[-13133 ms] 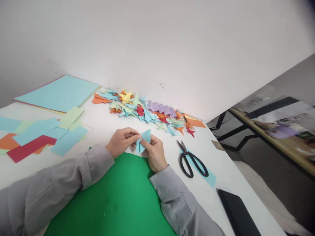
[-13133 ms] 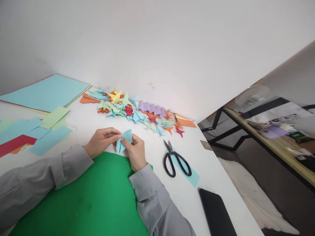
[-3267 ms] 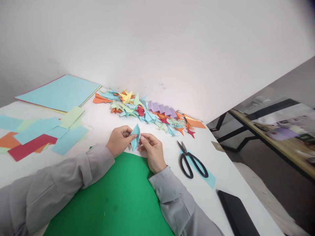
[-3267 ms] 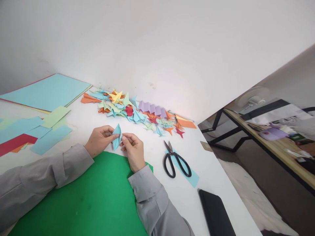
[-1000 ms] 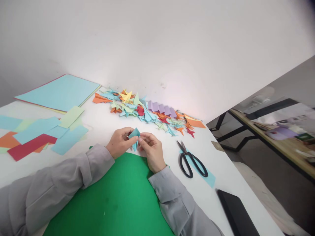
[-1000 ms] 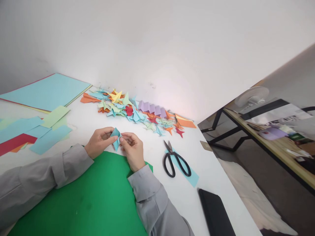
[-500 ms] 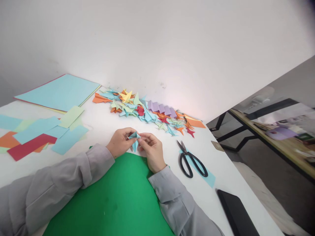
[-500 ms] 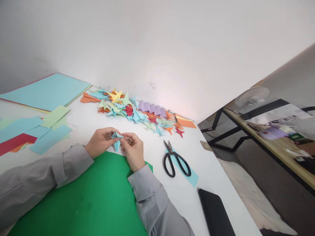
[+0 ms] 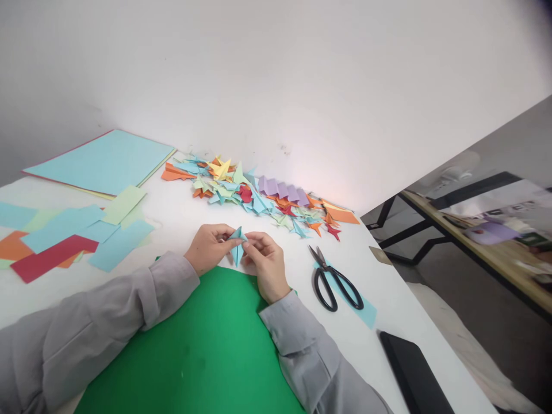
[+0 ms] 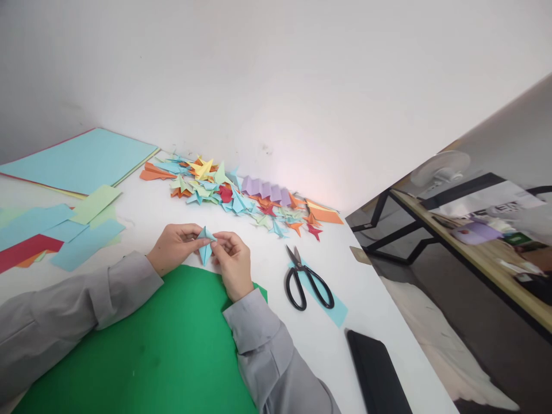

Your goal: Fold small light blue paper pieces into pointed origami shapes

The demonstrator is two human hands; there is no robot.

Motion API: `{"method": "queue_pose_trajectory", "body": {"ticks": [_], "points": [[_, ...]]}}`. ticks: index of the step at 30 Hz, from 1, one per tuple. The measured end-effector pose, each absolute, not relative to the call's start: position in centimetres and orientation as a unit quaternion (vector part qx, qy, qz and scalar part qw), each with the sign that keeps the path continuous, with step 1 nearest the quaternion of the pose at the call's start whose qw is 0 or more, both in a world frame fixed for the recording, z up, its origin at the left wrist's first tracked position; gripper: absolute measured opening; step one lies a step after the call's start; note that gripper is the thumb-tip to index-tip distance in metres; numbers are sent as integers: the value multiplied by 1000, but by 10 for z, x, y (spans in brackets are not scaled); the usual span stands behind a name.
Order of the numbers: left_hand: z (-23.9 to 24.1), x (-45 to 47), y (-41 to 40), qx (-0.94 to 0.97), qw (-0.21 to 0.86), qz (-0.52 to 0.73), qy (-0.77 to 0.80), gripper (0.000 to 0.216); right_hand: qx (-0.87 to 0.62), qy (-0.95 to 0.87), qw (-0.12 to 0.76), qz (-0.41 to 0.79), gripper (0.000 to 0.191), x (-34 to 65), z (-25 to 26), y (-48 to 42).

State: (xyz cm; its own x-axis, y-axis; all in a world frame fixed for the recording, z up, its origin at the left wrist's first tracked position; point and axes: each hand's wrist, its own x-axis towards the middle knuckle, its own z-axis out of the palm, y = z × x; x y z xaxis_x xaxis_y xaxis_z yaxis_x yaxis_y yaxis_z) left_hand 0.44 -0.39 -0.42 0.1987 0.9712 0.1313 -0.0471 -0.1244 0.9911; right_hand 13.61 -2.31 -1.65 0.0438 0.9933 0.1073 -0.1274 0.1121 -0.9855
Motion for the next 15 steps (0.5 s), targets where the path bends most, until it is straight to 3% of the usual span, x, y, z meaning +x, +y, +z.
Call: {"method": "queue_pose_trajectory", "body": {"ticks": [9, 15], "points": [[-7, 4, -5, 632, 412, 515, 406, 24, -479, -513, 574, 423, 10, 136, -20, -23], [-9, 4, -4, 607, 431, 530, 407, 10, -475, -539, 543, 435, 13, 135, -21, -24]]}}
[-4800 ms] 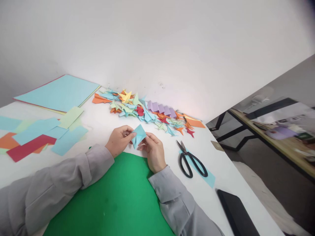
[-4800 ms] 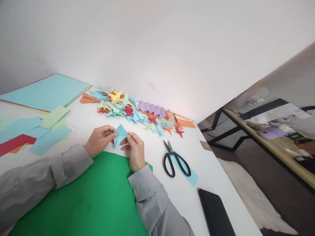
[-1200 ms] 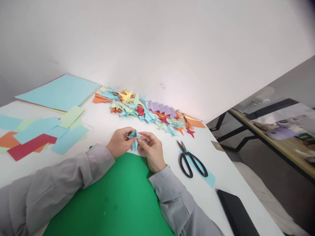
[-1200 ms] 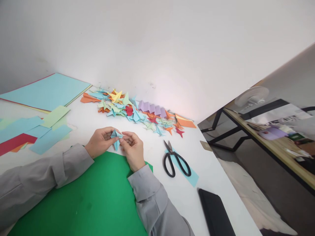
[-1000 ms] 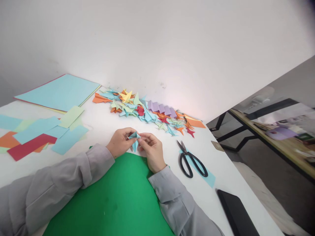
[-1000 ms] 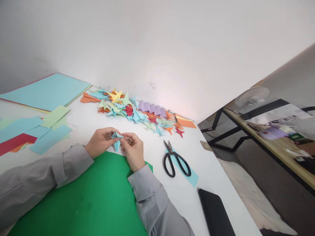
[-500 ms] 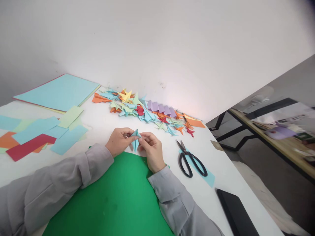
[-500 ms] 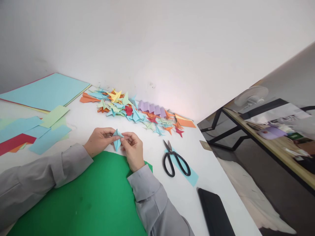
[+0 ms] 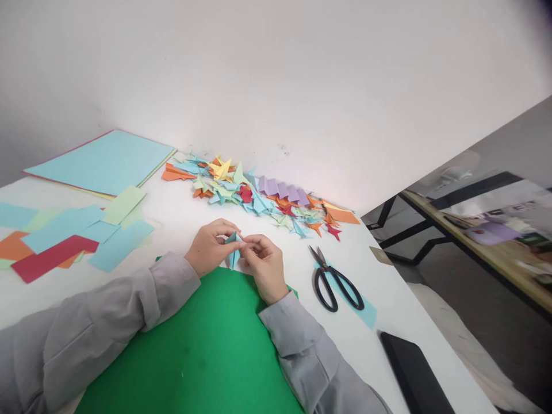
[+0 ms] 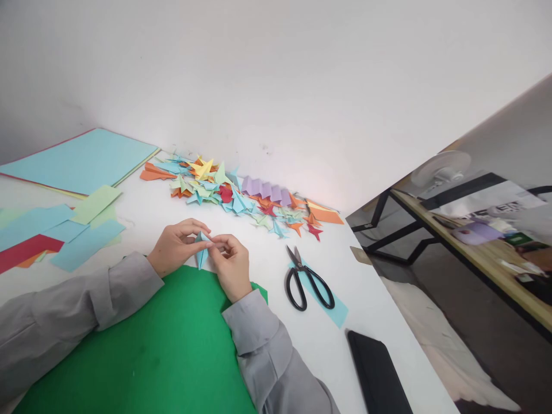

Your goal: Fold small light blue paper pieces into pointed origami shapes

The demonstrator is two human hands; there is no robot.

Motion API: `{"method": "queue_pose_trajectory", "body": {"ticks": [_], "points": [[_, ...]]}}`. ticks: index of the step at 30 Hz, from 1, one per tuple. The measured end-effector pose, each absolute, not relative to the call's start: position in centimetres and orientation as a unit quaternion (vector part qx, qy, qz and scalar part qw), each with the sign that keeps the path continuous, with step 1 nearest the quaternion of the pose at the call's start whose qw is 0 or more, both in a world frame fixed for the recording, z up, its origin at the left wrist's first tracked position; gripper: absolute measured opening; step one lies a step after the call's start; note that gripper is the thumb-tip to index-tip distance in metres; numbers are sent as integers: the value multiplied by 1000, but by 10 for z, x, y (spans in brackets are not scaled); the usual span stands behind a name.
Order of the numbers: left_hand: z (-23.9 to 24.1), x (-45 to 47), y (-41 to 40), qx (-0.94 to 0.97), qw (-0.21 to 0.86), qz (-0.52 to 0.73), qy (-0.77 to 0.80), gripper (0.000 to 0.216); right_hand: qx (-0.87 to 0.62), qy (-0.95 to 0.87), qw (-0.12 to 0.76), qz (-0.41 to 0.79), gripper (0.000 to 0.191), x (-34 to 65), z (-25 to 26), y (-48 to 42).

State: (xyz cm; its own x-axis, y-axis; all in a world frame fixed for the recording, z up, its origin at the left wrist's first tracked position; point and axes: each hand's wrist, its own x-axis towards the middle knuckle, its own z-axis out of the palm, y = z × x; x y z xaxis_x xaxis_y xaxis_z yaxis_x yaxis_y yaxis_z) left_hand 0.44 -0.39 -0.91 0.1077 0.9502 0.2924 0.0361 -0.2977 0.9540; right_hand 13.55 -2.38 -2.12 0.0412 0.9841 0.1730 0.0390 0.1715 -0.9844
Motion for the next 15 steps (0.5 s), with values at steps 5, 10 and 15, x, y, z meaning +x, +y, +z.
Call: {"method": "queue_pose_trajectory", "body": {"ticks": [5, 10, 15], "points": [[-9, 4, -4, 602, 448, 525, 402, 8, -457, -541, 534, 462, 12, 134, -19, -24], [-9, 5, -3, 610, 447, 526, 390, 9, -479, -532, 530, 455, 10, 134, -17, -25], [-7, 4, -4, 633, 410, 525, 395, 10, -494, -518, 529, 456, 7, 135, -18, -25]]}}
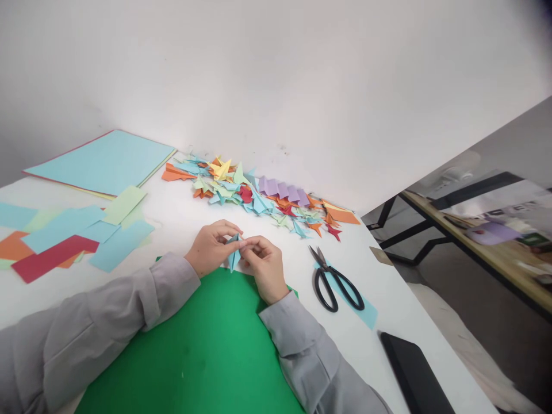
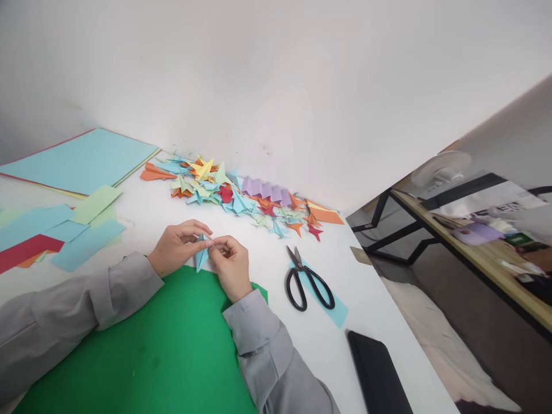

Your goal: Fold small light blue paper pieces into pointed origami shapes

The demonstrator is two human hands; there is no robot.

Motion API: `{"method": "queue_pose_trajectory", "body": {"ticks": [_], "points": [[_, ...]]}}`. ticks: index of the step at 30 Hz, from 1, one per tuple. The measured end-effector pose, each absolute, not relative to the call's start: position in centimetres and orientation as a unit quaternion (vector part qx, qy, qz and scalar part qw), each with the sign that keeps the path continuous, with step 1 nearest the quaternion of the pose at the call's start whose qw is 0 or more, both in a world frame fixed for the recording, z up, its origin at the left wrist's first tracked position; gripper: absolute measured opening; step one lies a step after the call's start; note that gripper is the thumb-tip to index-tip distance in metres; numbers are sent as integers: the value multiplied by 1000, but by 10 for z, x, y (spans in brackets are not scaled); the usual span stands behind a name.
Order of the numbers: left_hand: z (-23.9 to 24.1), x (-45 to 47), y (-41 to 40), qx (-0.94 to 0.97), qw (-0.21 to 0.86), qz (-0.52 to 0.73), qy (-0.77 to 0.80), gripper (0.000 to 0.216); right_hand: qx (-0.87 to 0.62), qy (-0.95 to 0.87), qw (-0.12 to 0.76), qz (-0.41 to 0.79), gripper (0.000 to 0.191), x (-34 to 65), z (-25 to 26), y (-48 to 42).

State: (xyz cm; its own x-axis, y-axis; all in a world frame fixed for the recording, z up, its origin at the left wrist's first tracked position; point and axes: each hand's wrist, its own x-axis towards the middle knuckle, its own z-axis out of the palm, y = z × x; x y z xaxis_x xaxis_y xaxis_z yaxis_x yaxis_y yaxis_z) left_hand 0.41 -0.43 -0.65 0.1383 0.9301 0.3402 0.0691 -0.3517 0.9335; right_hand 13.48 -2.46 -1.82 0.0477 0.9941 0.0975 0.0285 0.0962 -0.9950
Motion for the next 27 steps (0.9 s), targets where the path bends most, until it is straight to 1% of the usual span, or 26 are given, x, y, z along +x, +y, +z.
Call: {"method": "queue_pose_trajectory", "body": {"ticks": [3, 8, 11, 15, 20, 27], "points": [[-5, 3, -6, 646, 400, 528, 379, 9, -499, -490, 543, 464, 5, 136, -19, -23], [-5, 2, -7, 678, 372, 529, 350, 20, -488, -458, 563, 485, 5, 136, -18, -23], [-6, 3, -7, 684, 359, 529, 351, 20, -495, -475, 552, 474, 8, 136, -16, -24], [-5, 4, -8, 679, 377, 524, 348, 18, -506, -484, 553, 451, 9, 137, -15, -24], [0, 3, -10, 665, 391, 520, 365, 15, -513, -480, 551, 451, 8, 137, -16, -24], [3, 4, -13, 678, 368, 521, 366, 17, -516, -470, 550, 458, 9, 138, -16, -23]]}}
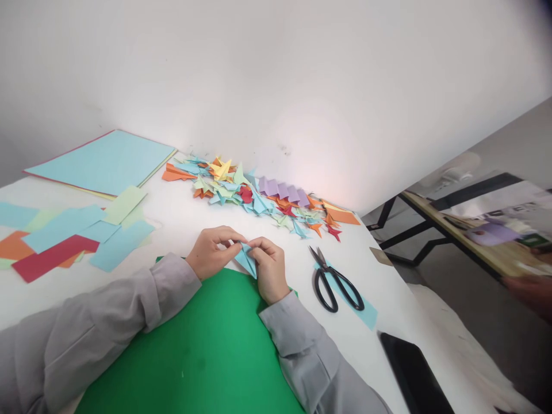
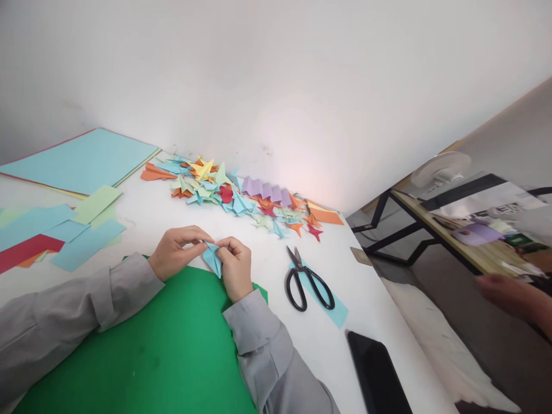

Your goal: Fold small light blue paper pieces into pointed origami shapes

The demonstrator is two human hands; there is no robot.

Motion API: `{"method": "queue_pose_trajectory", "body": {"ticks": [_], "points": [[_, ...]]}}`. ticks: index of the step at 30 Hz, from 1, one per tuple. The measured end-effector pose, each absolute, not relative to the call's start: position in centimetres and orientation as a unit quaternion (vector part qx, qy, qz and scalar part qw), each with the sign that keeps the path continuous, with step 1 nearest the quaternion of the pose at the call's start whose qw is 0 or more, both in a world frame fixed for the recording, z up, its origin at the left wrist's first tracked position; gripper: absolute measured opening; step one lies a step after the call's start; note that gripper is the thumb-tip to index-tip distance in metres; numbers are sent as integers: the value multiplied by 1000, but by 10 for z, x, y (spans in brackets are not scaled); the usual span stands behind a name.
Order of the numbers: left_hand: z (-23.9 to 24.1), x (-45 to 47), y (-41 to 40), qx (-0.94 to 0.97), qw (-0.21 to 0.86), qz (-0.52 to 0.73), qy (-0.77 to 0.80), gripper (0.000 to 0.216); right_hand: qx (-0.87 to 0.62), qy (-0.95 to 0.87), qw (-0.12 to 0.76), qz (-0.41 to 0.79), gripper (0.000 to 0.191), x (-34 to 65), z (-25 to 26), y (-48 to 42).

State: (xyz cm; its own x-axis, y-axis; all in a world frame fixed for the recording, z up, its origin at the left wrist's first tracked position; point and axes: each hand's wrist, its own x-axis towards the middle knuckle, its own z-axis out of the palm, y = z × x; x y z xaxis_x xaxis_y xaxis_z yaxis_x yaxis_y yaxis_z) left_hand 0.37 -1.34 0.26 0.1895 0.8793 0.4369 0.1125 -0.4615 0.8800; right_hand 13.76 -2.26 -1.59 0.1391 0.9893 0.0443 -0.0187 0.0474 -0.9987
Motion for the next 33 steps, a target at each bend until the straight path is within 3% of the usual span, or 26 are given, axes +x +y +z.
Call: {"method": "queue_pose_trajectory", "body": {"ticks": [33], "points": [[-1, 1, -12, 687, 312, 569, 325, 17, -502, -438, 560, 492, 7, 137, -16, -22]]}}
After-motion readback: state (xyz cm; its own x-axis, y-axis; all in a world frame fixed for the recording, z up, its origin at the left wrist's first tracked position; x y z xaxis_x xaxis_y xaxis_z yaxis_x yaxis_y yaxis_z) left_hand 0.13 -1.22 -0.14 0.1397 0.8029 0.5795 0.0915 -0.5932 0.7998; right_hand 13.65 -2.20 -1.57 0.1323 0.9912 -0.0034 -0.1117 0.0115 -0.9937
